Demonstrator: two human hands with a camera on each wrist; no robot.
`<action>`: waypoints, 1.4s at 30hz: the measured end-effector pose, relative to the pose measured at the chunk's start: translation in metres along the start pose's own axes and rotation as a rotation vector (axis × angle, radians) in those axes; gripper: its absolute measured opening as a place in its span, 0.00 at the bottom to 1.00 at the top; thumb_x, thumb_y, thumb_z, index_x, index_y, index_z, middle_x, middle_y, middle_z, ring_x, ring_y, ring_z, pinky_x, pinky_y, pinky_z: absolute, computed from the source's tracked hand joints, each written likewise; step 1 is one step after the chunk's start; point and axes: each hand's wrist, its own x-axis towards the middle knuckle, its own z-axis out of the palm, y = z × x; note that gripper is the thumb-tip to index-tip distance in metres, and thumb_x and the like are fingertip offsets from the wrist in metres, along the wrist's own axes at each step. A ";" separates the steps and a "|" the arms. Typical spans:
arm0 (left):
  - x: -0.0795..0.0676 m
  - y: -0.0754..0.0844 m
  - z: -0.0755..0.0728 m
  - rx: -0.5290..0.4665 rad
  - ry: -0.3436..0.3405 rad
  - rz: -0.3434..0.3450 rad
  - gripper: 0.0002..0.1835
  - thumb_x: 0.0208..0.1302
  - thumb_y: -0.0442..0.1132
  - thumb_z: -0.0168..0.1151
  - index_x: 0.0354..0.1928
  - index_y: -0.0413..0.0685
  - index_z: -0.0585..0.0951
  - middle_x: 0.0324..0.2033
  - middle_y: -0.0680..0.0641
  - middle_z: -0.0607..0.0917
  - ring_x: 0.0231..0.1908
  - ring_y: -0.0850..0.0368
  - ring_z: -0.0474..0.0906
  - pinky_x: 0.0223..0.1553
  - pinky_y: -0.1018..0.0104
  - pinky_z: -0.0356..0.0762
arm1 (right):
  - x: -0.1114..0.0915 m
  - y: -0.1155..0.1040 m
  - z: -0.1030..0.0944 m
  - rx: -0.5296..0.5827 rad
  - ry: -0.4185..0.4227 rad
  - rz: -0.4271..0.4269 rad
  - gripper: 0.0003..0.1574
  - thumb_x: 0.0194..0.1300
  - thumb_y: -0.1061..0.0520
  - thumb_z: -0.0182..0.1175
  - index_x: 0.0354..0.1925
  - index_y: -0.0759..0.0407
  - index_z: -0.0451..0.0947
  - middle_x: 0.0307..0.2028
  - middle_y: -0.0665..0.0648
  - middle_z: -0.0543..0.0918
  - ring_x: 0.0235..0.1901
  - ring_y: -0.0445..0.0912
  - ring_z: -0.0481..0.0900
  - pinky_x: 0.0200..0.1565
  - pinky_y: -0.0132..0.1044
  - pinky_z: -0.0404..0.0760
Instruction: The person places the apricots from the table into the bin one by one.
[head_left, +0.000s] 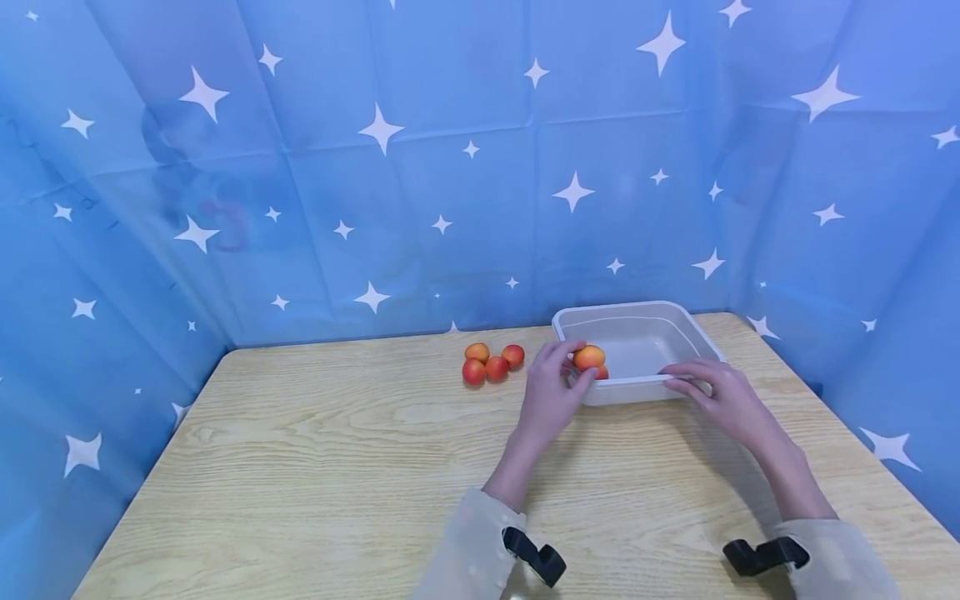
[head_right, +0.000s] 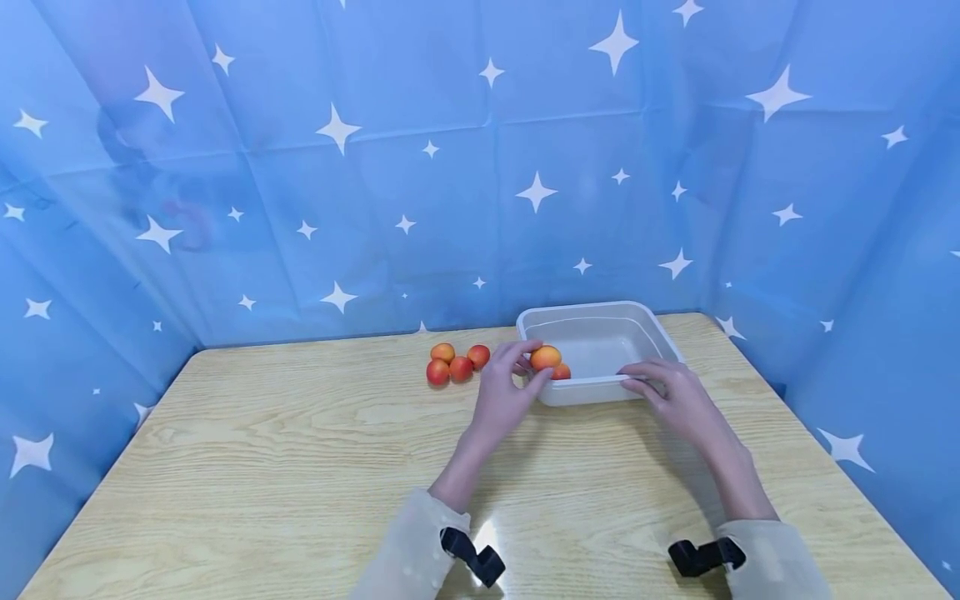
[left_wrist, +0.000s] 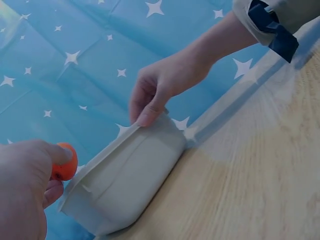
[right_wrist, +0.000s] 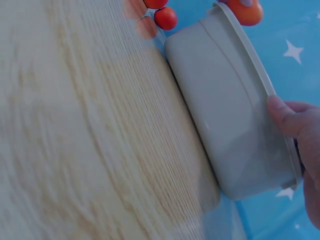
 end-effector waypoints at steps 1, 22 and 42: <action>0.000 0.000 0.001 -0.002 0.002 -0.007 0.19 0.64 0.34 0.70 0.56 0.42 0.82 0.46 0.46 0.81 0.37 0.59 0.78 0.40 0.76 0.79 | 0.000 0.000 0.000 0.000 0.001 -0.003 0.14 0.58 0.67 0.72 0.43 0.56 0.88 0.38 0.54 0.89 0.41 0.40 0.81 0.45 0.23 0.70; -0.001 0.001 0.004 0.043 -0.001 -0.007 0.21 0.63 0.33 0.71 0.58 0.44 0.81 0.49 0.47 0.82 0.41 0.54 0.77 0.41 0.67 0.84 | 0.002 -0.002 0.000 0.008 -0.003 0.013 0.13 0.58 0.67 0.72 0.42 0.56 0.88 0.37 0.53 0.89 0.41 0.38 0.81 0.46 0.20 0.69; -0.003 0.004 -0.004 0.085 -0.041 -0.024 0.21 0.66 0.37 0.69 0.60 0.47 0.80 0.54 0.48 0.80 0.45 0.57 0.77 0.44 0.73 0.81 | 0.000 -0.001 -0.001 -0.002 -0.009 0.003 0.14 0.57 0.66 0.73 0.42 0.56 0.88 0.37 0.52 0.89 0.39 0.39 0.81 0.44 0.20 0.70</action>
